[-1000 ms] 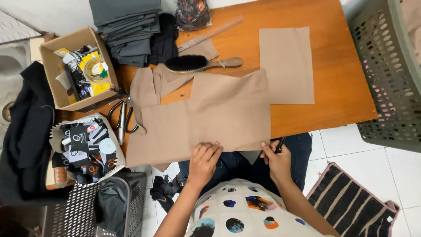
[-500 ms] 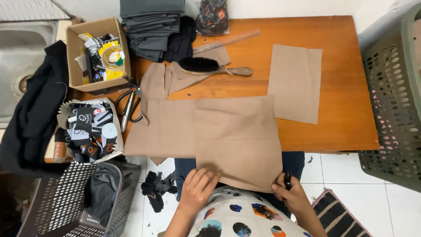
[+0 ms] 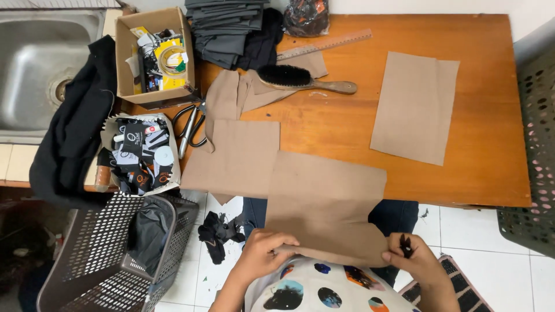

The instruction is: Trimming the edges of brown fabric pieces using thread snips on a low wooden table while sitting on the floor.

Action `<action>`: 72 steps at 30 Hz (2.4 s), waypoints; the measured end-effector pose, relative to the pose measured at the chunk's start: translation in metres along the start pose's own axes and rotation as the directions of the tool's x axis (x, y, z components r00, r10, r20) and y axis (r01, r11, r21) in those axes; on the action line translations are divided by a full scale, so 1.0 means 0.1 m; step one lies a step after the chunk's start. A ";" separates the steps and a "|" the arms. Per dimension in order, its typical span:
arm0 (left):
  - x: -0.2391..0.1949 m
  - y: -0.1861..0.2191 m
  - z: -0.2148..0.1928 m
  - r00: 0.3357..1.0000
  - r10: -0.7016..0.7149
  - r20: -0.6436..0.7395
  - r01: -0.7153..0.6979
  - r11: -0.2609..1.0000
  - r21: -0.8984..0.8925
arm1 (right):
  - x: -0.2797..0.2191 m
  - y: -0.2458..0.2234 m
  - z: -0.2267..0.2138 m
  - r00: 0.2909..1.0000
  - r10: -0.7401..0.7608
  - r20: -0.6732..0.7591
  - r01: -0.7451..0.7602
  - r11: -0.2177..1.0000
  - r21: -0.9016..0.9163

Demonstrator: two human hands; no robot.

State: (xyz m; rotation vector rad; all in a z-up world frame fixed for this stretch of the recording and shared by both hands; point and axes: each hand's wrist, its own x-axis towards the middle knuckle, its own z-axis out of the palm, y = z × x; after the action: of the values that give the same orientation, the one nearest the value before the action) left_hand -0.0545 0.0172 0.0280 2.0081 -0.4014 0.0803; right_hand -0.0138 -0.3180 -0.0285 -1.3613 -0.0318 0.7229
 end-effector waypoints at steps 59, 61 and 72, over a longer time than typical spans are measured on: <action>-0.35 -0.84 0.48 0.512 -0.771 -0.379 0.255 0.558 -0.790 | 0.56 -0.04 0.61 0.832 -0.033 -0.554 0.050 0.999 0.016; -0.39 -0.93 0.60 0.457 -0.888 -0.041 0.169 0.132 -0.977 | 0.56 -0.02 0.61 0.824 -0.032 -0.565 0.047 0.999 0.013; -0.42 -1.30 1.02 0.595 -0.791 0.143 0.074 -0.123 -0.990 | 0.53 0.12 0.44 0.823 -0.082 -0.562 0.083 0.996 -0.024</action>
State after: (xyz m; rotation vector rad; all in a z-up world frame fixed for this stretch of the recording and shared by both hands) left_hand -0.0651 -0.0097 -0.1400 0.4407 0.6538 -0.0988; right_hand 0.0039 -0.2534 -0.0482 -1.5178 0.3806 0.2224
